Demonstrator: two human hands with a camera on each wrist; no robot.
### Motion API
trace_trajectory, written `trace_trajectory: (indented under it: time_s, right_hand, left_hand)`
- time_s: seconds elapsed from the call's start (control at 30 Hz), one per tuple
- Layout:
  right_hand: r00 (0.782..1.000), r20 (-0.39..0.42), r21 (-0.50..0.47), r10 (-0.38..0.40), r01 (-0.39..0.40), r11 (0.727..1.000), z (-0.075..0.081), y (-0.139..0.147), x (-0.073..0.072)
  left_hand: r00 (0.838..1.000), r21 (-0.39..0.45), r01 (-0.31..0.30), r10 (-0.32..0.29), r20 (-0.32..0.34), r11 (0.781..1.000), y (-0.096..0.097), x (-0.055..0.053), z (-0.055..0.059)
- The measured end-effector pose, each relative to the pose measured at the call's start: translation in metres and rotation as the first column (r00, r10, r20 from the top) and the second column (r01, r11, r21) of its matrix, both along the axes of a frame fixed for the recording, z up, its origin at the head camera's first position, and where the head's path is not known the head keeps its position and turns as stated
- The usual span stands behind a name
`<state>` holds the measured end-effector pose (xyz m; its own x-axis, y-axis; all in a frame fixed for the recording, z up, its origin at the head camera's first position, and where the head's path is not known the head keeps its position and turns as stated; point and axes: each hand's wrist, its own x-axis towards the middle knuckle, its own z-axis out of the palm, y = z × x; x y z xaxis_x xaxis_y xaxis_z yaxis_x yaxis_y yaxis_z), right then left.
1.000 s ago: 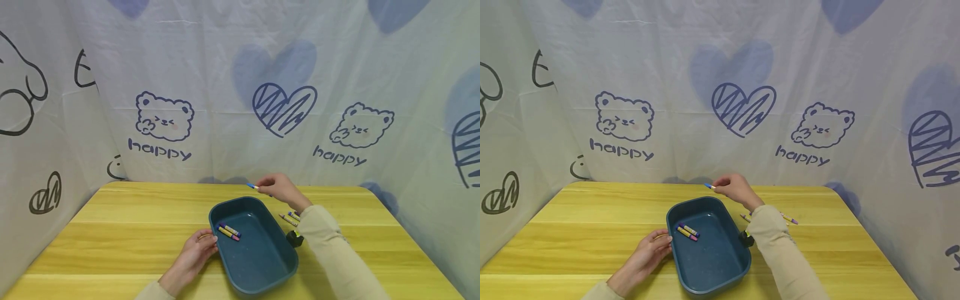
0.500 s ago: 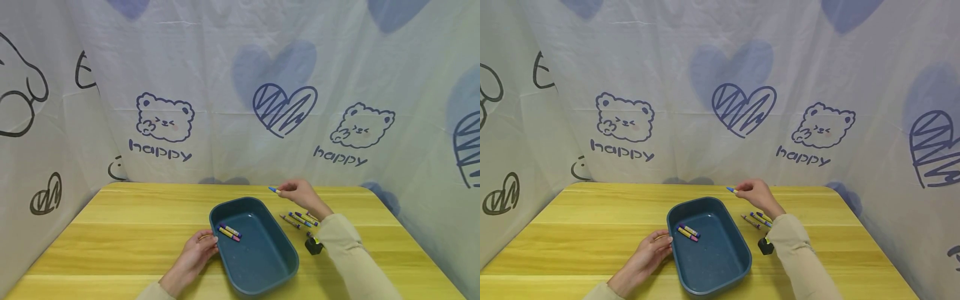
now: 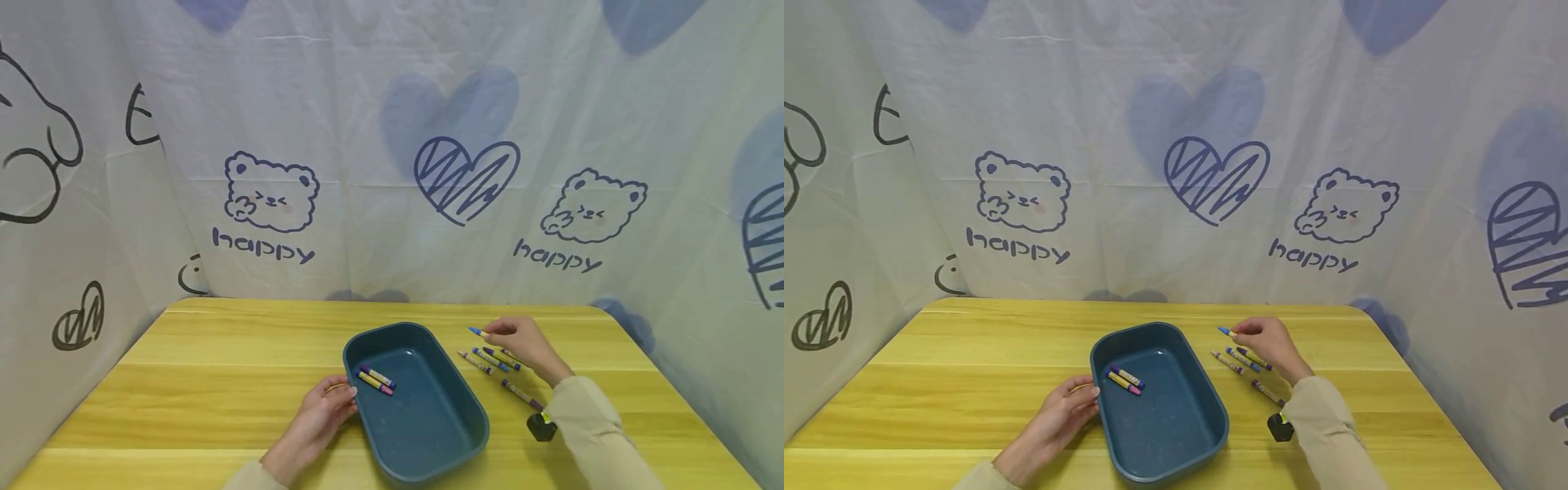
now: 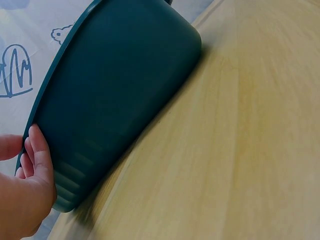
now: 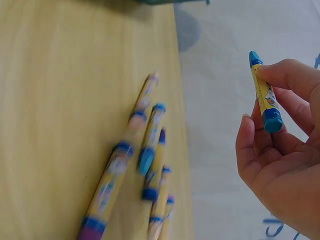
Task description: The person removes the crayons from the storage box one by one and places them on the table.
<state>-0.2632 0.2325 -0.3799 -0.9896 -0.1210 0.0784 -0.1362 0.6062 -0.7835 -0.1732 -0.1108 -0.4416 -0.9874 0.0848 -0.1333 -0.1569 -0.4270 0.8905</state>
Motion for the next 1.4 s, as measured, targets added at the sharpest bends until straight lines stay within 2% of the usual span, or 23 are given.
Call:
trace_trajectory:
  time_s: [0.27,0.5,0.7,1.07,1.4]
  right_hand:
    - [0.999,0.034,0.028,-0.029,0.028,0.999,-0.02,0.033,0.014]
    - [1.0,0.0,0.085,-0.027,0.027,0.996,-0.037,0.058,0.02]
    - [0.999,0.03,0.074,-0.033,0.031,0.997,-0.048,0.072,0.027]
    - [0.994,0.086,0.137,-0.074,0.062,0.989,-0.054,0.086,0.034]
    - [0.995,0.087,0.167,-0.049,0.034,0.985,-0.056,0.085,0.036]
  left_hand:
    - [1.0,0.018,0.008,-0.008,-0.007,1.0,0.001,0.0,-0.001]
    - [1.0,0.02,0.011,-0.011,0.0,1.0,0.001,0.001,0.0]
    - [1.0,0.026,0.016,-0.016,0.0,1.0,0.002,0.001,-0.001]
    - [1.0,0.009,0.004,-0.004,-0.011,1.0,0.002,0.002,-0.001]
    - [1.0,0.005,-0.017,0.017,-0.008,1.0,0.001,0.001,-0.001]
